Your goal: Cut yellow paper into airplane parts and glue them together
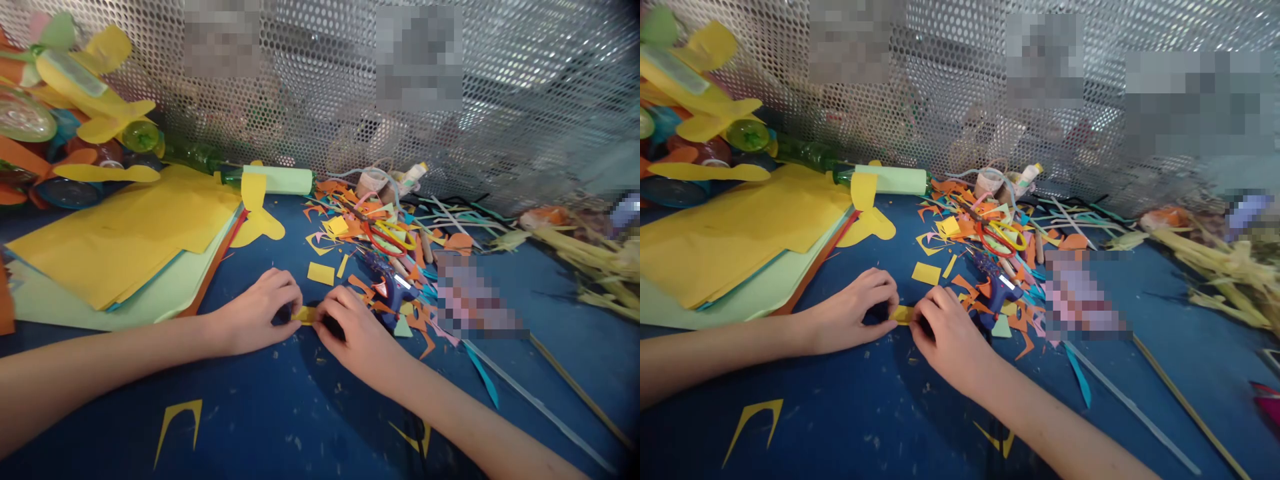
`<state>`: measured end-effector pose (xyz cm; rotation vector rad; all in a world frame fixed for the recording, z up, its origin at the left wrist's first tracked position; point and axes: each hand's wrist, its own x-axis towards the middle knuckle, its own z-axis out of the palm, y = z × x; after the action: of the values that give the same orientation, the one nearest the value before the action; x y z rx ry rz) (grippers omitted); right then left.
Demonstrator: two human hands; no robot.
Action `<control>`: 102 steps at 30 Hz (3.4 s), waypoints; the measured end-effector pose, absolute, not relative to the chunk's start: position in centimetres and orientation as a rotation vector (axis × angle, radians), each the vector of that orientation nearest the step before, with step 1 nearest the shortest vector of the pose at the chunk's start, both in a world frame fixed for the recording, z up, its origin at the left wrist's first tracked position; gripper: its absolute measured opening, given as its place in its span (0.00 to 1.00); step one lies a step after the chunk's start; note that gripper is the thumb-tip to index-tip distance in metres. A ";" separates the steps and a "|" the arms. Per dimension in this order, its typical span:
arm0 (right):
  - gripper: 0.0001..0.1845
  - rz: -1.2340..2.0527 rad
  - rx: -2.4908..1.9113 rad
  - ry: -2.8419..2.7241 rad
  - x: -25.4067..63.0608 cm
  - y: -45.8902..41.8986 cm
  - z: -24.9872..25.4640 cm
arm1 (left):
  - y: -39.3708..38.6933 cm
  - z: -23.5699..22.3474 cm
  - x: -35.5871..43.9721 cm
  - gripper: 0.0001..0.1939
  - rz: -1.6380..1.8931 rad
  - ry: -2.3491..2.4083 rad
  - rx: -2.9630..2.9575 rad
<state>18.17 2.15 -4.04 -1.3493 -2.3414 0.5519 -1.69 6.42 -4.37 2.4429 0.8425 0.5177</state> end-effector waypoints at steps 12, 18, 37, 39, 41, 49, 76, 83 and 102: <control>0.03 0.549 -1.352 -2.300 18.1 2.2 -4.1 | 6.9 -4.4 -2.1 0.03 0.539 0.718 2.411; 0.04 0.536 -1.170 -2.390 18.7 2.4 -4.0 | 6.6 -4.7 -2.1 0.05 0.581 0.710 2.448; 0.06 0.341 -1.209 -2.451 18.2 2.4 -4.2 | 6.5 -4.4 -1.9 0.12 0.581 0.510 2.753; 0.06 0.332 -1.271 -2.437 18.0 2.4 -4.2 | 6.5 -4.2 -1.9 0.13 0.546 0.516 2.783; 0.05 0.331 -1.329 -2.413 17.9 2.3 -4.2 | 6.5 -4.2 -1.9 0.12 0.512 0.514 2.802; 0.03 0.425 -1.354 -2.325 18.0 2.3 -4.3 | 6.6 -4.3 -2.0 0.12 0.539 0.412 2.810; 0.05 0.557 -1.204 -2.379 19.3 3.0 -3.8 | 6.8 -4.6 -2.1 0.11 0.557 0.518 2.638; 0.05 0.359 -1.237 -2.438 18.6 2.8 -4.0 | 6.7 -4.0 -1.9 0.12 0.504 0.454 2.801; 0.04 0.433 -1.336 -2.311 18.2 2.6 -4.5 | 6.8 -4.4 -1.7 0.13 0.553 0.540 2.731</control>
<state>18.18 2.65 -4.45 -1.3356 -2.3113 0.4330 -1.70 6.85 -4.36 2.7311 0.5404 0.5525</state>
